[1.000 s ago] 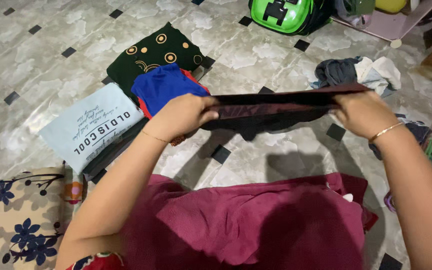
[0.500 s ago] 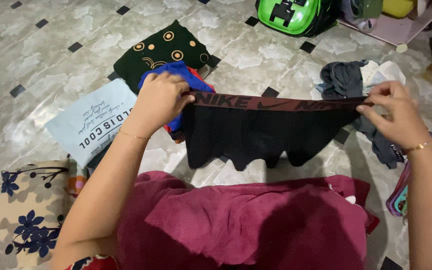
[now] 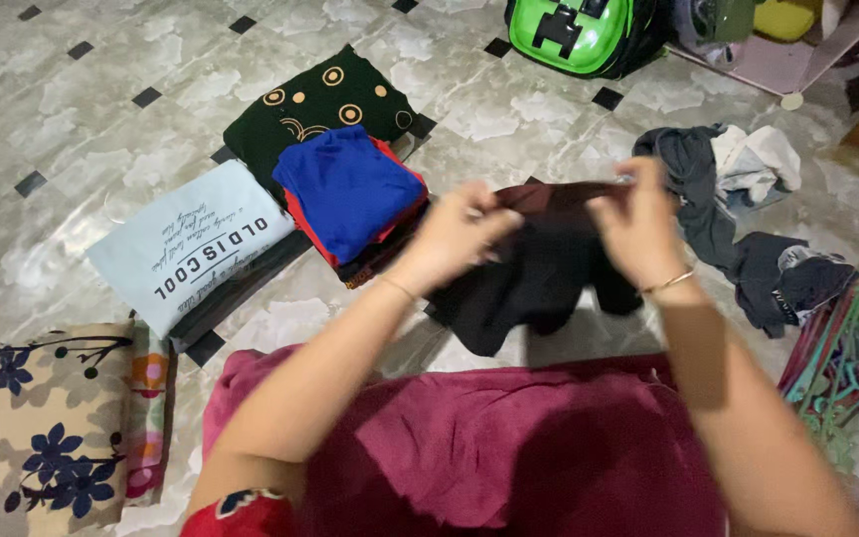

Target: The person folds several shirts, shorts, and other items of clothing by hand, stacking them onto a folded blanket and gathering hangers.

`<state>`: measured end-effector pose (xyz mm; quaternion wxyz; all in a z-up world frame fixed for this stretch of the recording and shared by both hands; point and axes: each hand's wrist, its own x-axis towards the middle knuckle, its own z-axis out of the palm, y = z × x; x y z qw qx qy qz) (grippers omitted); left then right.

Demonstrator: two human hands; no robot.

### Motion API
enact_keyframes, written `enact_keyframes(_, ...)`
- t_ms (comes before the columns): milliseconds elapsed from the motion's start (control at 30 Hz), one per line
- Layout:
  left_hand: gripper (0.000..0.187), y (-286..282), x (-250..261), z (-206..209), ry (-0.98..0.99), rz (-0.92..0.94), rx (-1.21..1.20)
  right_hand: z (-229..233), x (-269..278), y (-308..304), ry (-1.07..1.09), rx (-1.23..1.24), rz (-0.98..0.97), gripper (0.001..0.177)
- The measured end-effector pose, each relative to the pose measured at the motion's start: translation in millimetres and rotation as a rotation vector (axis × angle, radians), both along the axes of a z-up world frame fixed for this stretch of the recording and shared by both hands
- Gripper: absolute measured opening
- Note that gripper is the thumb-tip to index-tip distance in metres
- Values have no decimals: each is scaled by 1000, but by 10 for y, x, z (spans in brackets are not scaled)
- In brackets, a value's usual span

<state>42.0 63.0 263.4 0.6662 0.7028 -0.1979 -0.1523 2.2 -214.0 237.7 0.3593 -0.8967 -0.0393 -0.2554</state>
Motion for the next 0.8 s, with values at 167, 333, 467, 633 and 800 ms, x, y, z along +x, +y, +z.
enact_keyframes(167, 26, -319, -531, 103, -105, -120, -191, 321, -294, 766, 171, 497, 226, 16)
enact_keyframes(333, 59, 65, -559, -130, -481, 23, -110, 561, -405, 751, 243, 596, 446, 34)
enact_keyframes(467, 113, 210, -163, -796, -542, 428, 216, 719, -516, 611, 321, 592, 508, 34)
enact_keyframes(633, 76, 415, 113, -1006, 159, -304, -416, 693, -439, 266, 391, 643, 529, 38)
enact_keyframes(800, 41, 278, 242, -551, -44, -37, -110, 246, -184, 26, 280, 541, 319, 32)
